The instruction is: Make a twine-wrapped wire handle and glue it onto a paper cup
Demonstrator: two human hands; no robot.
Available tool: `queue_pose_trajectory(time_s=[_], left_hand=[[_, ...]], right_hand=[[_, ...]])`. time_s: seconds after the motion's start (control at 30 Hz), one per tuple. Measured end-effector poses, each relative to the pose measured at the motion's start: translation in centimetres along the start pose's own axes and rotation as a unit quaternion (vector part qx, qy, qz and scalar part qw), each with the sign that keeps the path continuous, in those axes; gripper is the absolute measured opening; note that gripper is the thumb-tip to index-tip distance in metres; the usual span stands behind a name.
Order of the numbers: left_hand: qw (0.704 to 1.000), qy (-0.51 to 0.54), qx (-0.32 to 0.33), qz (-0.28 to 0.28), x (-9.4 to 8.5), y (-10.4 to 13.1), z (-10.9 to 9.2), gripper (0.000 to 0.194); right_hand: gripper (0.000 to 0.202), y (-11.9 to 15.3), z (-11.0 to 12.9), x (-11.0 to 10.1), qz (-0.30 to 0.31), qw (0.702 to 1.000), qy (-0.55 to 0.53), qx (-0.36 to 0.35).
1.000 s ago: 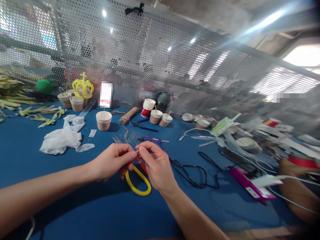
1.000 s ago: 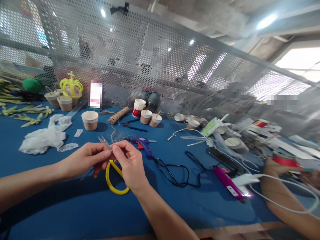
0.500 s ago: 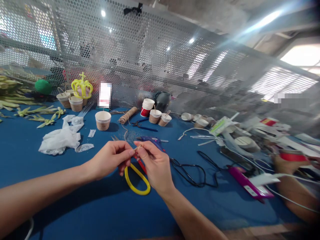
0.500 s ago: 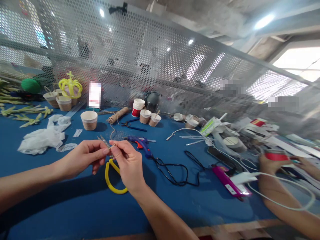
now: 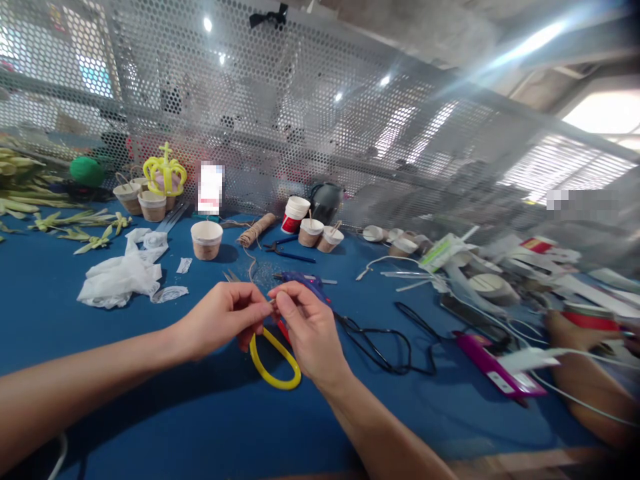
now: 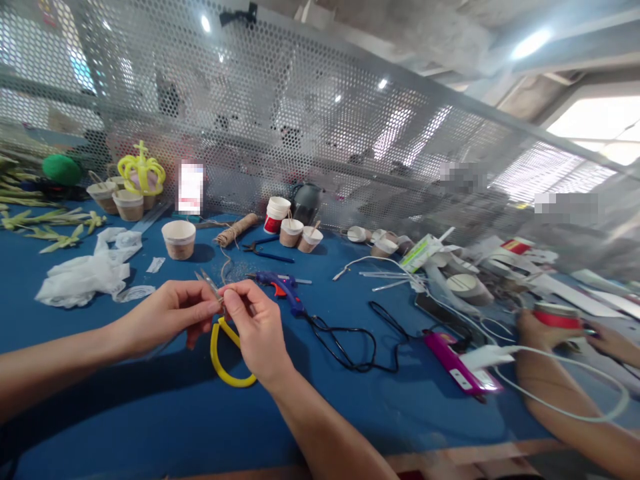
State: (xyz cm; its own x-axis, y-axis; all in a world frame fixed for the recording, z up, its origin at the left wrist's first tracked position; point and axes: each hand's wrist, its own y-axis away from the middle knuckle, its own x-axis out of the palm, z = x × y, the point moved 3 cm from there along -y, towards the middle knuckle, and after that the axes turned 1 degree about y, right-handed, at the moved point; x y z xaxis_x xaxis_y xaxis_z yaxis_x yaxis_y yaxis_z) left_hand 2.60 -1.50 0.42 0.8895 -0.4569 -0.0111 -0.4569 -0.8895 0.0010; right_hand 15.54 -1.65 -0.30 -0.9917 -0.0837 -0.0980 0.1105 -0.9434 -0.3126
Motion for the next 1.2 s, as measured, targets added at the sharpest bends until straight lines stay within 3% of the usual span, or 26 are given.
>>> queue_pose_trajectory(time_s=[0.1, 0.33, 0.63, 0.9, 1.0, 1.2], left_hand=[[1.000, -0.002, 0.001, -0.003, -0.1, -0.1, 0.1, 0.027], [1.000, -0.007, 0.006, -0.010, -0.2, -0.2, -0.1, 0.027], [0.999, -0.022, 0.016, -0.023, -0.4, -0.1, -0.2, 0.025], [1.000, 0.002, -0.006, 0.007, -0.1, -0.1, 0.0, 0.026], [0.999, 0.035, -0.024, 0.028, 0.0, -0.1, 0.2, 0.029], [1.000, 0.013, -0.012, -0.003, -0.3, -0.2, 0.2, 0.029]], right_hand=[[0.012, 0.0, 0.1, 0.0, -0.013, 1.000, 0.028, -0.005], [0.010, 0.2, 1.2, -0.1, -0.055, 0.987, 0.115, -0.096], [0.017, 0.0, 0.7, -0.1, -0.018, 0.999, 0.051, -0.002], [0.012, -0.2, -0.4, -0.2, 0.012, 0.999, -0.034, 0.018], [0.013, -0.3, -0.4, -0.2, 0.007, 0.999, -0.043, 0.025], [0.017, -0.2, 0.2, -0.1, -0.017, 0.999, -0.005, 0.041]])
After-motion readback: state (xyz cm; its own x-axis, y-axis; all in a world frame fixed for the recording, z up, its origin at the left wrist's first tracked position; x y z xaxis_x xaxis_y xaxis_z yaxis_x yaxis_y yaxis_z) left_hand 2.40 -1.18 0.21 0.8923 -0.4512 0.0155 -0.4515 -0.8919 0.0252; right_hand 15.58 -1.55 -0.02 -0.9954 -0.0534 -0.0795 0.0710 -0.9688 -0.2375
